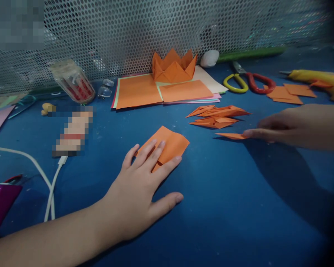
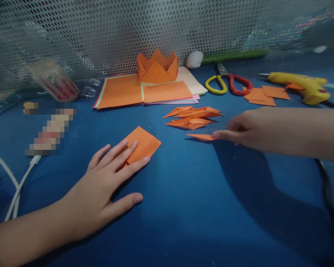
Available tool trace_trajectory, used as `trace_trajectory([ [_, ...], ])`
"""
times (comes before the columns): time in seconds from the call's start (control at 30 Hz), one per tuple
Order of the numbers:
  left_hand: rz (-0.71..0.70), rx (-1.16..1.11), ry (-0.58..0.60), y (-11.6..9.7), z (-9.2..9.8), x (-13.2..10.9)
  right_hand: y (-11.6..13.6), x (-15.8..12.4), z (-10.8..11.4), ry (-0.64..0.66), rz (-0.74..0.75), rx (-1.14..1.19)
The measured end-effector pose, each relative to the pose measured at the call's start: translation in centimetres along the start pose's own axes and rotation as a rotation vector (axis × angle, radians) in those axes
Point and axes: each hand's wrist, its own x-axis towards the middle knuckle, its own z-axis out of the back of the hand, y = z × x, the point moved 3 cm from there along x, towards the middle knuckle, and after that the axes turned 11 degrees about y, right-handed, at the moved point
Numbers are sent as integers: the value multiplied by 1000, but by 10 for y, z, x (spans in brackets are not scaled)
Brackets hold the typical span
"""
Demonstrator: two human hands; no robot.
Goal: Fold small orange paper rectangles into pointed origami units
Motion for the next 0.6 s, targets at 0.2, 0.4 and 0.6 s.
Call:
trace_trajectory([
  [0.2,-78,-169,-91,0,4,-2,52,-12,6,-30,-18,-298],
  [0.4,-142,-612,-207,-1,10,4,161,-51,-26,121,552,306],
  [0.6,-21,-796,-119,-5,15,9,181,-63,-52,375,459,624],
])
